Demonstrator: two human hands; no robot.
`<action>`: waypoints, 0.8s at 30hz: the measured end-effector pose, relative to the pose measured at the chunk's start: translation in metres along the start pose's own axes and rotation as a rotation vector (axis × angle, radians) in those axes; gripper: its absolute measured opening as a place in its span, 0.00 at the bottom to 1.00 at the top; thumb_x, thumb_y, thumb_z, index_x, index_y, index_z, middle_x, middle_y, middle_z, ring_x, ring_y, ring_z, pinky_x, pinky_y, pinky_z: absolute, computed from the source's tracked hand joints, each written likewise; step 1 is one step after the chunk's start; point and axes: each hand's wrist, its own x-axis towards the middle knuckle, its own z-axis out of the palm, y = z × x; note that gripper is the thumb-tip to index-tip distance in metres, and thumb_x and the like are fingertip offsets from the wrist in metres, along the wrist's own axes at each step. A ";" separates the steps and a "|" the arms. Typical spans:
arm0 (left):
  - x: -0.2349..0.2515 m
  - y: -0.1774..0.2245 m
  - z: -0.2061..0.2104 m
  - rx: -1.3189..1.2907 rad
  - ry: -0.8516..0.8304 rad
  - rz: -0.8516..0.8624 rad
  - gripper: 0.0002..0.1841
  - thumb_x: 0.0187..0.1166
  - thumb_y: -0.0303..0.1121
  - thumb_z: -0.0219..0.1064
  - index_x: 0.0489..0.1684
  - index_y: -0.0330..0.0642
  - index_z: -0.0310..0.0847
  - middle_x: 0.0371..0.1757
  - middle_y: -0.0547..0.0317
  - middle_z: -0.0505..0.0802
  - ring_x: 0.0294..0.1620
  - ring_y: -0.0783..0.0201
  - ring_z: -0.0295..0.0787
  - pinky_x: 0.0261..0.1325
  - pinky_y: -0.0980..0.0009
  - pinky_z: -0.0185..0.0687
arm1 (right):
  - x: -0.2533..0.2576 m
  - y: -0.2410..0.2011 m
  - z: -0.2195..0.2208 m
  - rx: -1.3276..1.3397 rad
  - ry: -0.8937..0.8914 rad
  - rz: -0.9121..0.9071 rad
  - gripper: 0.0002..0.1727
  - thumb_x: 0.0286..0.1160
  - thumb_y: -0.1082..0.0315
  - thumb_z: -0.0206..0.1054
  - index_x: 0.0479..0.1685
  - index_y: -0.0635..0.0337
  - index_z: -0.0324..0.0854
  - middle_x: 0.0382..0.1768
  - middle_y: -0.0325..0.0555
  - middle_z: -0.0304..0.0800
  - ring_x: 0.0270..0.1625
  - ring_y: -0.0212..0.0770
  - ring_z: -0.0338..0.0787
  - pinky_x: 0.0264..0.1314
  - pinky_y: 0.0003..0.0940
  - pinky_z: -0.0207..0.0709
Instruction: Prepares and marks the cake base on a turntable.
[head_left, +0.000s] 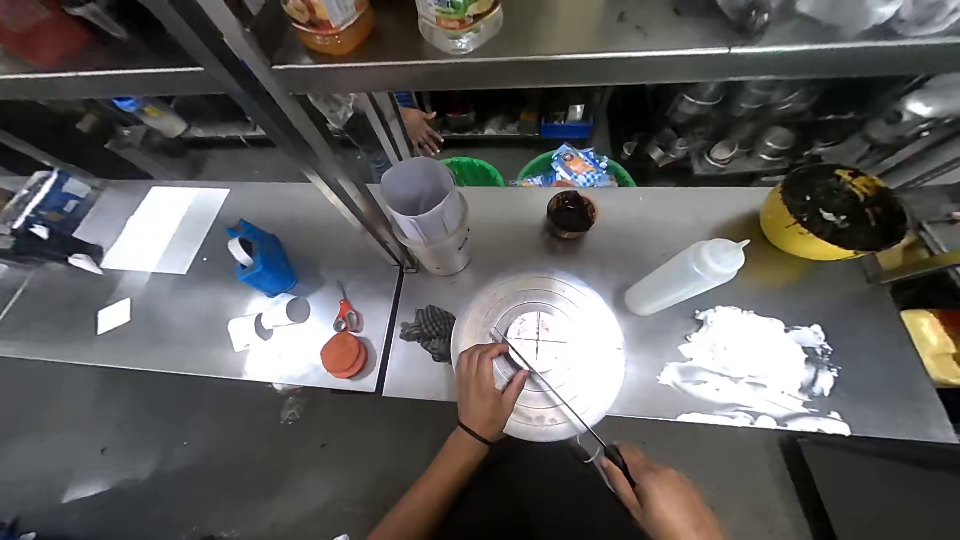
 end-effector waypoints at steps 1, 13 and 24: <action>0.000 0.000 0.000 0.003 0.000 0.001 0.26 0.68 0.51 0.79 0.60 0.46 0.84 0.61 0.59 0.89 0.69 0.56 0.81 0.76 0.54 0.75 | 0.014 -0.009 0.003 -0.012 0.027 -0.010 0.26 0.88 0.45 0.52 0.50 0.59 0.85 0.28 0.53 0.90 0.31 0.56 0.93 0.31 0.58 0.84; 0.000 -0.002 0.001 -0.005 0.016 0.008 0.26 0.68 0.52 0.79 0.59 0.46 0.85 0.61 0.59 0.89 0.68 0.56 0.81 0.75 0.55 0.75 | -0.021 0.023 0.000 0.038 -0.063 0.009 0.27 0.89 0.47 0.54 0.55 0.65 0.84 0.30 0.58 0.91 0.32 0.60 0.93 0.34 0.62 0.84; -0.001 -0.002 0.003 0.015 0.017 0.036 0.26 0.69 0.52 0.78 0.60 0.45 0.85 0.61 0.59 0.90 0.69 0.56 0.81 0.76 0.55 0.75 | 0.048 -0.017 0.006 0.039 -0.061 -0.020 0.29 0.88 0.40 0.46 0.48 0.54 0.82 0.30 0.48 0.87 0.36 0.51 0.91 0.39 0.54 0.84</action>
